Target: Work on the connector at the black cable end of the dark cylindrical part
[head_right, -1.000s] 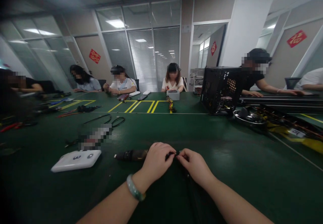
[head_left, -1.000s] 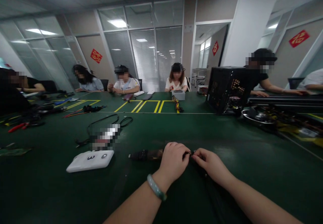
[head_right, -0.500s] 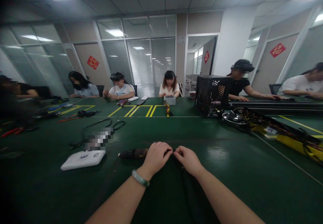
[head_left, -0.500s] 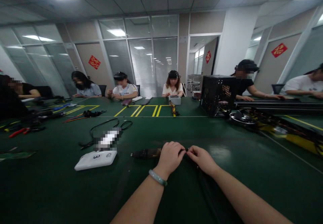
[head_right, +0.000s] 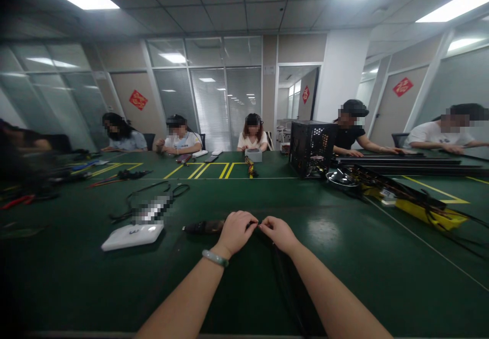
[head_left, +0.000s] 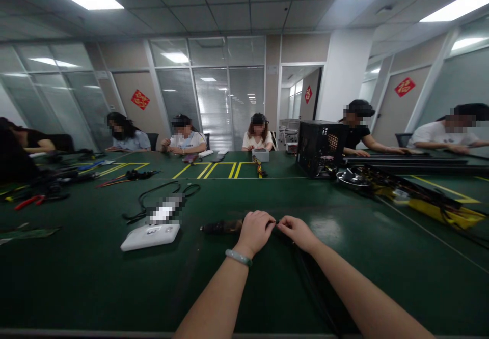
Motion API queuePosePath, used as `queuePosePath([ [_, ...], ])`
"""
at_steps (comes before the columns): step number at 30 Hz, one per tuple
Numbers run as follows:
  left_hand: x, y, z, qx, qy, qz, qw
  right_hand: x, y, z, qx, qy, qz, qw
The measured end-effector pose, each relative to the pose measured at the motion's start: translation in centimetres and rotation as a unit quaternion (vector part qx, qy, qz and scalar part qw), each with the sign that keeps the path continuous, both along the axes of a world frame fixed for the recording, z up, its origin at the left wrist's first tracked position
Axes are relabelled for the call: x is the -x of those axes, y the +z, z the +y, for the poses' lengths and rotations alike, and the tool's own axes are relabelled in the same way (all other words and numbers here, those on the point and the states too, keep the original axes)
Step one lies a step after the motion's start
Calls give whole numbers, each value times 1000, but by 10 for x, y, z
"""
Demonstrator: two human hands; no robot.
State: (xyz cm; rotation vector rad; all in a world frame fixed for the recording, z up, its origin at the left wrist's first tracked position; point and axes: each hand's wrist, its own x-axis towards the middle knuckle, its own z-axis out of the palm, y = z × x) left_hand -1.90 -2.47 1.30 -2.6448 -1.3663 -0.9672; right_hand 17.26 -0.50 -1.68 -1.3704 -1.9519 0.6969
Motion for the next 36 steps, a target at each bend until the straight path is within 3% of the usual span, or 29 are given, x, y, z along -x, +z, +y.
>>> queuePosePath([
  [10,1,0,1,12,8,0,1000,2,0,-2,7,-16,-15,1000],
  [23,3,0,8,37,-25,18,999,12,23,11,53,-52,-118,990],
  [28,11,4,10,1,-42,-18,999,9,25,15,65,-87,-136,985],
  [32,22,6,13,-16,-18,-58,998,-36,28,9,89,-148,-134,976],
  [36,28,1,18,19,-4,-71,997,-136,34,-23,105,-264,-135,949],
])
